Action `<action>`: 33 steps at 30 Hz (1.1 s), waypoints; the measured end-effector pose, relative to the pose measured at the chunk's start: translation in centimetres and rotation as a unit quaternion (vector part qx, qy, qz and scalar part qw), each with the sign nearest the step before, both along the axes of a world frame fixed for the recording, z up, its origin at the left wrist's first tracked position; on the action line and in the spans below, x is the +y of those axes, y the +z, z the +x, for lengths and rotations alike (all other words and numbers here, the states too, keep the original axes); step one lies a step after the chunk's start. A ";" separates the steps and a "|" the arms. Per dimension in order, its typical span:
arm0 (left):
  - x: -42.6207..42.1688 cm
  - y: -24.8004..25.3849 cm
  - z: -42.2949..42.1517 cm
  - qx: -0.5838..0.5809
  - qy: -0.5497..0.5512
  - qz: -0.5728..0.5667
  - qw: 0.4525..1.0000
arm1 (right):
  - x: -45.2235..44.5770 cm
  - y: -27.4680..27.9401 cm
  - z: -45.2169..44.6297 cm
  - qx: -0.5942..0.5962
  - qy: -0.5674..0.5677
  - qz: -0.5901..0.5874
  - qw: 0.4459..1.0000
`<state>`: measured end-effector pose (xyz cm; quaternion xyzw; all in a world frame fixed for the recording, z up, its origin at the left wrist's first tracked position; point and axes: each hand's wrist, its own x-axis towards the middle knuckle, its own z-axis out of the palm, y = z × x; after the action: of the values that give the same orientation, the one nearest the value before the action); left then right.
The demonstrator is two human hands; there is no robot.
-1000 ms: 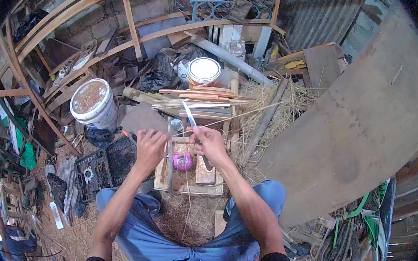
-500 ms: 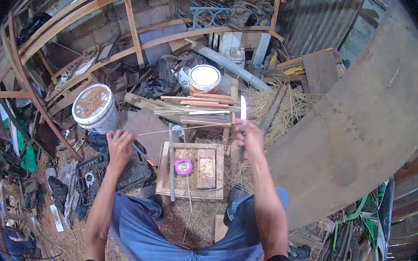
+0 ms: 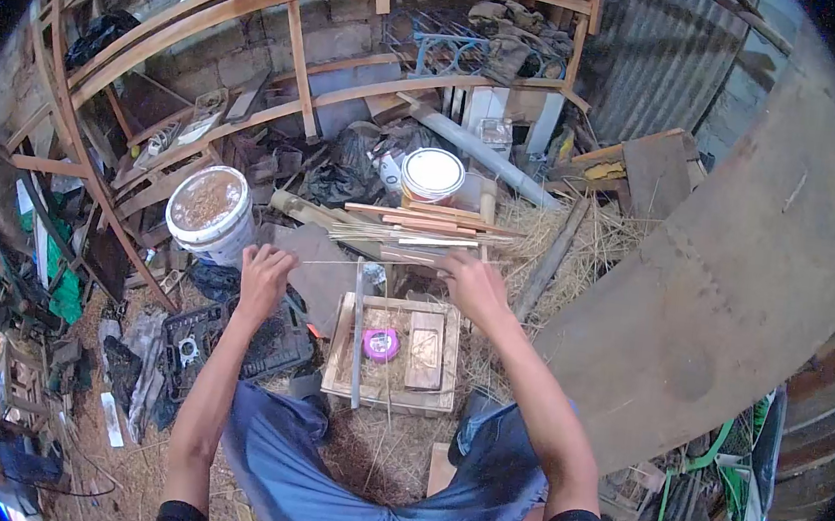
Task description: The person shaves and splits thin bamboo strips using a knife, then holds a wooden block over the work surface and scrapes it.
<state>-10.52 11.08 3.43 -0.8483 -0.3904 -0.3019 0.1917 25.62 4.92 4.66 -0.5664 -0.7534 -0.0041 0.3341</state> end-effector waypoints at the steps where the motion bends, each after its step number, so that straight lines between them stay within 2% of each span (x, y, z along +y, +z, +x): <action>1: 0.4 0.0 0.2 -0.012 -0.010 0.003 1.000 | 0.6 -0.1 0.1 -0.050 0.004 -0.041 0.998; 2: 0.8 0.0 0.3 -0.023 -0.020 0.003 1.000 | 1.0 -0.5 0.2 -0.099 0.008 -0.083 0.992; 3: 1.2 -0.1 0.4 -0.022 -0.020 0.000 1.000 | 1.1 -0.6 0.3 -0.097 0.009 -0.087 0.991; 5: 2.2 -0.3 0.6 -0.021 -0.030 -0.001 0.999 | 1.6 -0.8 0.6 -0.097 0.010 -0.013 0.995; 8: 3.9 -0.8 1.1 0.004 -0.042 -0.008 0.999 | 3.1 -1.8 1.6 -0.056 -0.029 -0.031 0.998; 12: 6.2 -1.9 1.8 -0.011 -0.050 -0.017 0.999 | 4.4 -2.0 2.1 -0.085 -0.061 -0.038 0.994; 14: 7.6 -2.9 2.0 -0.021 -0.050 -0.025 0.998 | 5.7 -3.3 3.3 -0.070 0.011 -0.044 0.997; 15: 8.3 -3.4 2.1 -0.020 -0.049 -0.029 0.998 | 6.1 -3.7 3.4 -0.070 0.012 -0.048 0.996; 18: 10.7 -5.1 2.7 -0.031 -0.080 -0.054 0.995 | 7.7 -5.3 3.9 -0.045 -0.014 -0.099 0.994; 21: 13.6 -7.3 4.6 -0.017 -0.093 -0.054 0.994 | 10.5 -8.0 5.3 -0.067 -0.020 -0.086 0.994; 25: 17.1 -10.8 8.4 0.006 -0.090 -0.032 0.995 | 14.8 -11.1 6.9 -0.027 -0.031 -0.093 0.995; 27: 18.6 -12.6 11.0 0.020 -0.100 -0.079 0.992 | 16.4 -12.4 7.4 -0.025 -0.038 -0.120 0.992; 31: 21.7 -16.2 15.0 0.010 -0.112 -0.086 0.990 | 19.3 -15.5 8.4 -0.022 -0.038 -0.106 0.993; 33: 22.6 -17.3 16.1 -0.026 -0.093 -0.133 0.986 | 20.5 -16.6 9.1 -0.037 -0.063 -0.106 0.992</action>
<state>5.54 33.67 -13.91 -0.8909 -0.3510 -0.2857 0.0377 34.69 25.43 -11.94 -0.6444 -0.7244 0.0336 0.2427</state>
